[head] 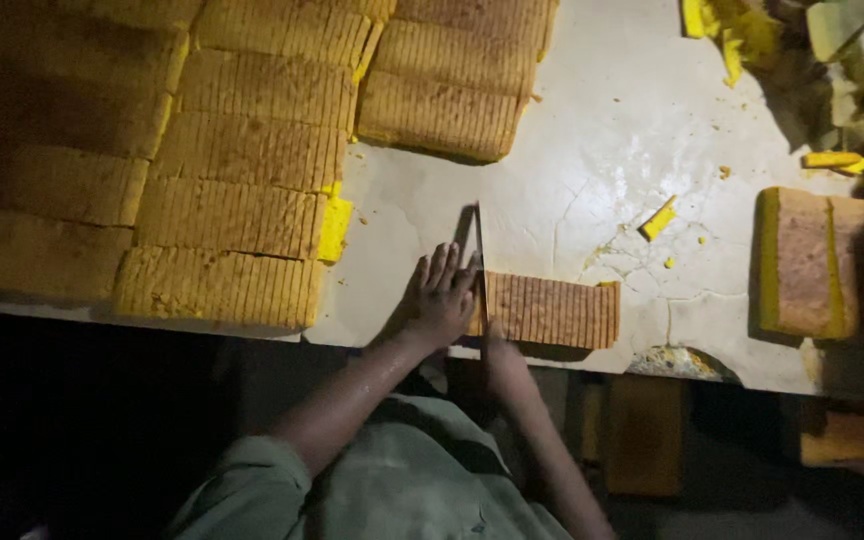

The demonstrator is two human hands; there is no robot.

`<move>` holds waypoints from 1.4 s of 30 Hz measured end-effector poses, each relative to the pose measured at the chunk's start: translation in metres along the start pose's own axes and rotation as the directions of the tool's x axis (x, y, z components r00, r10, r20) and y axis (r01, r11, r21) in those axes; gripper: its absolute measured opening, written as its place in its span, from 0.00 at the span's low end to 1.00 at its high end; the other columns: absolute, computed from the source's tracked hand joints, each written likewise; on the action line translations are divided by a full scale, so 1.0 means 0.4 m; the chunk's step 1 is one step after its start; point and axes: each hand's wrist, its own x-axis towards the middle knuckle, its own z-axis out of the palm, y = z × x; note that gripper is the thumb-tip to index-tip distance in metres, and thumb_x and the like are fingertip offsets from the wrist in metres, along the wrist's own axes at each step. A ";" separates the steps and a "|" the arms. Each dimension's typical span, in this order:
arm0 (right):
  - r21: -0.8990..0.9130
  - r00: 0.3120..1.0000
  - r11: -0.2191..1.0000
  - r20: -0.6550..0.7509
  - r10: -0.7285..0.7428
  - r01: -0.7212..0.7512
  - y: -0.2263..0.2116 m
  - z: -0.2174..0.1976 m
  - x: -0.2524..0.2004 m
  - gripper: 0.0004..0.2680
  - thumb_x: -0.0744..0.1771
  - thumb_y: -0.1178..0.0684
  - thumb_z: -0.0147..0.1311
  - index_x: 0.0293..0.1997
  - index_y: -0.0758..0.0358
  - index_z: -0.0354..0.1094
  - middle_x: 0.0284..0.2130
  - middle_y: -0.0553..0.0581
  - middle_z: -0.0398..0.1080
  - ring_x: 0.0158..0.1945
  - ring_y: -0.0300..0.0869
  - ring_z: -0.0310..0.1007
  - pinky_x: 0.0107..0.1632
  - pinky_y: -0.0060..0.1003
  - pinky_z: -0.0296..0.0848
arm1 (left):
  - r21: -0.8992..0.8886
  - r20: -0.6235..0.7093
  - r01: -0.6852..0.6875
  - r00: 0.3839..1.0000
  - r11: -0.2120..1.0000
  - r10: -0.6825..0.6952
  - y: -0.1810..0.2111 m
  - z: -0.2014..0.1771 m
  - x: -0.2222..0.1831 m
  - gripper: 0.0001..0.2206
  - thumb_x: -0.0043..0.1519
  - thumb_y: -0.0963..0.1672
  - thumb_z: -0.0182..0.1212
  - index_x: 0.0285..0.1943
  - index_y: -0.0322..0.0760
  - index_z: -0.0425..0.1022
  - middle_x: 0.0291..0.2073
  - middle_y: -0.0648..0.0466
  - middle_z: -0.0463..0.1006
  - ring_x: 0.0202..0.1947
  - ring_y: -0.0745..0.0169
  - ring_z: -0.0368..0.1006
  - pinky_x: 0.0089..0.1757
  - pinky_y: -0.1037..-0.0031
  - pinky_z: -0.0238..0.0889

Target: The person removes a rectangular yellow food block from a metal tray, unwraps it from a leaf, and places it on a worktable. Using a long knife, the person slices the block into strips and then into smaller rectangular pieces, arranging them on the table.

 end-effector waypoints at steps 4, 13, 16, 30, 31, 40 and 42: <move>0.165 0.991 0.978 -0.028 -0.127 0.130 -0.082 -0.079 -0.002 0.18 0.69 0.52 0.52 0.60 0.74 0.51 0.40 0.72 0.78 0.43 0.63 0.80 0.42 0.53 0.77 | 0.271 -0.118 -0.068 0.988 0.960 0.103 -0.013 0.015 -0.008 0.31 0.69 0.47 0.50 0.82 0.46 0.43 0.78 0.40 0.48 0.81 0.39 0.38 0.73 0.43 0.30; 0.097 0.995 0.995 0.099 -0.011 0.001 0.007 0.072 -0.241 0.31 0.64 0.51 0.57 0.70 0.71 0.39 0.46 0.77 0.72 0.47 0.66 0.76 0.44 0.53 0.77 | 0.090 0.098 0.025 0.995 0.996 -0.034 0.052 -0.130 0.019 0.33 0.68 0.50 0.41 0.81 0.36 0.39 0.78 0.37 0.46 0.78 0.38 0.38 0.68 0.40 0.31; 0.043 0.995 0.996 0.068 0.069 -0.072 0.011 0.094 -0.132 0.31 0.64 0.50 0.59 0.68 0.72 0.40 0.42 0.76 0.73 0.43 0.65 0.78 0.42 0.53 0.78 | 0.028 0.180 0.058 0.982 0.998 -0.062 0.032 -0.102 -0.002 0.33 0.66 0.49 0.43 0.80 0.34 0.41 0.76 0.35 0.49 0.77 0.37 0.39 0.67 0.42 0.32; -0.078 0.967 0.995 0.242 0.085 -0.068 -0.036 0.055 -0.248 0.32 0.62 0.39 0.63 0.63 0.68 0.45 0.39 0.71 0.74 0.39 0.61 0.79 0.41 0.50 0.79 | 0.021 0.239 0.047 0.970 0.999 -0.050 0.009 -0.129 -0.002 0.33 0.67 0.49 0.44 0.81 0.36 0.40 0.76 0.41 0.52 0.76 0.42 0.43 0.69 0.49 0.34; 0.128 0.952 0.969 0.249 0.177 -0.213 -0.016 0.078 -0.259 0.27 0.65 0.35 0.50 0.62 0.67 0.52 0.39 0.70 0.75 0.39 0.58 0.79 0.42 0.47 0.77 | 0.002 0.236 0.055 0.970 0.998 -0.054 0.022 -0.153 0.009 0.33 0.67 0.49 0.44 0.81 0.36 0.40 0.76 0.43 0.52 0.77 0.42 0.42 0.69 0.49 0.34; 0.200 0.995 0.976 -0.071 -0.076 0.089 -0.060 0.020 -0.060 0.23 0.69 0.42 0.41 0.62 0.78 0.52 0.30 0.72 0.74 0.30 0.65 0.75 0.32 0.53 0.75 | -0.032 0.149 0.048 0.988 0.998 -0.043 0.009 -0.133 -0.007 0.34 0.68 0.49 0.44 0.82 0.34 0.40 0.75 0.35 0.52 0.77 0.35 0.40 0.69 0.44 0.31; 0.056 0.937 0.953 -0.205 -0.282 0.299 -0.108 -0.036 -0.065 0.26 0.65 0.49 0.56 0.63 0.77 0.46 0.31 0.69 0.75 0.31 0.62 0.77 0.32 0.54 0.74 | -0.013 0.048 0.101 0.994 0.995 -0.100 -0.006 -0.090 -0.033 0.33 0.68 0.49 0.43 0.81 0.32 0.42 0.76 0.37 0.51 0.77 0.34 0.39 0.68 0.40 0.28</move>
